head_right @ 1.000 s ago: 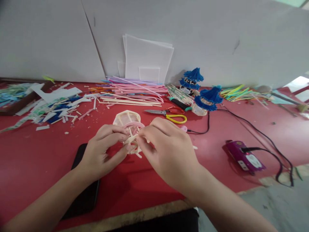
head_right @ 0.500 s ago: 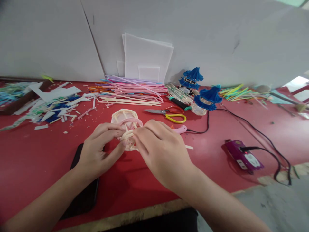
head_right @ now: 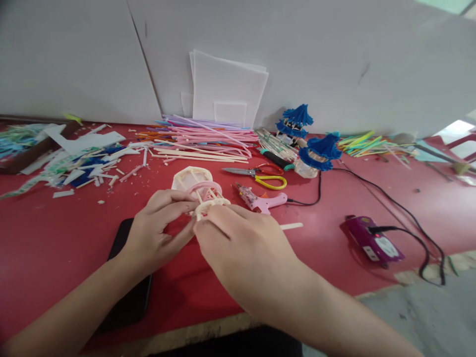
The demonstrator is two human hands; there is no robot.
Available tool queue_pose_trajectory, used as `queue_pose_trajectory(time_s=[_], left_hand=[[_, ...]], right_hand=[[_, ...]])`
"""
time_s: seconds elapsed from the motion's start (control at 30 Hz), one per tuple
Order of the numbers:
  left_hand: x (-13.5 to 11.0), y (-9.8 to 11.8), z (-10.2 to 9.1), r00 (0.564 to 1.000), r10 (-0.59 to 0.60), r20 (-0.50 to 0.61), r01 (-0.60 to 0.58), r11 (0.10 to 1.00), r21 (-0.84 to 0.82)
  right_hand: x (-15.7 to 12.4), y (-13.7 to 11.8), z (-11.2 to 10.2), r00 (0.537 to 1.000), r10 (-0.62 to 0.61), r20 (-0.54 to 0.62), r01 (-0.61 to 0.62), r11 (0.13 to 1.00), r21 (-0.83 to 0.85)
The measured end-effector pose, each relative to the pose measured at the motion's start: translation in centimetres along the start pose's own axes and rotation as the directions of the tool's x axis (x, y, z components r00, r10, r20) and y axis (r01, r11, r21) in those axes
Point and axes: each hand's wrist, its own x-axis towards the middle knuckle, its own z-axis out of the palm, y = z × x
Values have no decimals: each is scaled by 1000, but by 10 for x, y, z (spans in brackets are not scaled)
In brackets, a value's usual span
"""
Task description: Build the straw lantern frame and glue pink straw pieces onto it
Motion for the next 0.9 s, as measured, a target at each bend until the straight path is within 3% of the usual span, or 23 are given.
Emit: queue_pose_trajectory(time_s=[0.27,0.5,0.63,0.8,0.9], left_hand=[[-1,-2,2,997,70,19,-70,998,8],[0,1,-2,1000,13,24,-12,999,-51],[0,4,-5,998,-30,46,34,994,-104],[-1,4,-6,982,-188,31,191,970,-148],[0,3,-7,988,-141,56,146,985,-91]], right_hand=[[9,11,6,997,51,-60,-46,996,78],[8,19,13,968,216,-127,-201,972,121],[8,17,17,957,245,-157,-221,962,160],[9,12,24,942,271,-196,-229,950,214],[10,10,27,945,279,-171,-241,947,212]])
